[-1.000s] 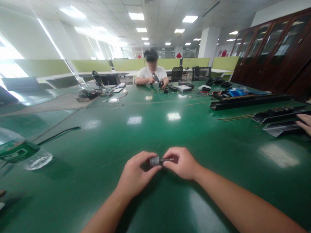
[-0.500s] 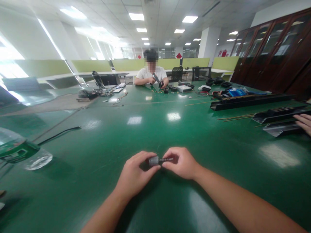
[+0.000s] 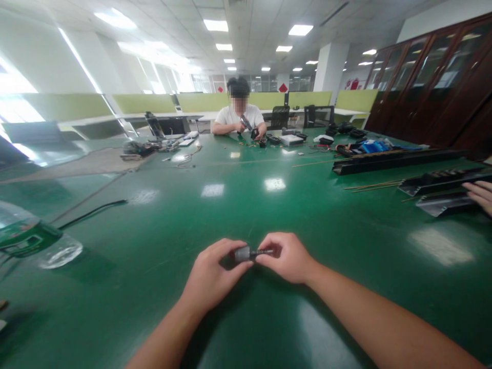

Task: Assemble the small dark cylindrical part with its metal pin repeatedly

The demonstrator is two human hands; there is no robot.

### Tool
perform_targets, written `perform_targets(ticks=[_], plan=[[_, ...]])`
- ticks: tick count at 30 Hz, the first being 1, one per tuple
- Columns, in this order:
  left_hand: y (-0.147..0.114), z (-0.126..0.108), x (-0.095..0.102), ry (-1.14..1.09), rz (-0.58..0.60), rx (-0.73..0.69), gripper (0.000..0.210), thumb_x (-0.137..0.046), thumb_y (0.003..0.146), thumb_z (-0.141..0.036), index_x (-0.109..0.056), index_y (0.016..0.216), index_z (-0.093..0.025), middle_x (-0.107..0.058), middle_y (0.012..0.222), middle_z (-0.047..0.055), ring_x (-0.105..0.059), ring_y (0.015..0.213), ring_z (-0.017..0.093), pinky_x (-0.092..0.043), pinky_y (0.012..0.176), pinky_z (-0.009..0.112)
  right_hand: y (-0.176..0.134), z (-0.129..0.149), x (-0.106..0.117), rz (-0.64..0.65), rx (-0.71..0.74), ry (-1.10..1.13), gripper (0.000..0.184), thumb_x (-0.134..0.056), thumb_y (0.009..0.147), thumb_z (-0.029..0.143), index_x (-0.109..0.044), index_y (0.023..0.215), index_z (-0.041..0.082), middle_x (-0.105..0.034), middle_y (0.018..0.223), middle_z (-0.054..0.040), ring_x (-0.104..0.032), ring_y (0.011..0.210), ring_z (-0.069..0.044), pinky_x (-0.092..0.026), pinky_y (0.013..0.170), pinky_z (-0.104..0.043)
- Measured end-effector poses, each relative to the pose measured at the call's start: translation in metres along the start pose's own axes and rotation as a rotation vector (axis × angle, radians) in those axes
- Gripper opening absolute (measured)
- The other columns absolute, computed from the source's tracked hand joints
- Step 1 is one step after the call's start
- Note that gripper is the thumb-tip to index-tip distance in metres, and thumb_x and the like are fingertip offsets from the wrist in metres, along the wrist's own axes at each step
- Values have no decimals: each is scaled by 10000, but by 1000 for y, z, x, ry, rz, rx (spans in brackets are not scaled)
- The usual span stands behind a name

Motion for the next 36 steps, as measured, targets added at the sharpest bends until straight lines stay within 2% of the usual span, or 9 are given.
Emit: perform_targets(ticks=[11, 22, 36], plan=[[1, -1, 2, 11, 1, 3, 258, -721, 820, -405, -699, 1029, -255, -697, 973, 29, -643, 887, 198, -505, 794, 308, 0, -3, -1, 9, -33, 31, 88, -732, 754, 240, -717, 798, 166, -677, 715, -10, -574, 620, -134, -435, 592, -236], [0, 3, 5, 13, -7, 5, 267, -739, 816, -392, -686, 1055, -287, -692, 988, -4, -639, 902, 179, -491, 819, 296, 0, -6, 0, -11, -58, 38, 94, -734, 746, 246, -707, 787, 166, -653, 679, -3, -561, 598, -130, -425, 572, -231], [1, 4, 8, 25, -18, 12, 264, -729, 814, -392, -694, 1046, -273, -697, 1002, 14, -649, 920, 200, -508, 834, 312, 0, -7, 0, -13, -44, 39, 88, -726, 753, 244, -704, 792, 169, -645, 668, 4, -554, 585, -124, -418, 556, -226]])
Point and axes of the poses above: each hand's wrist, its own y-axis towards the middle knuckle, its own x-axis out of the back of the hand, z = x × y, the point moved 9 cm from there along y, towards the middle knuckle
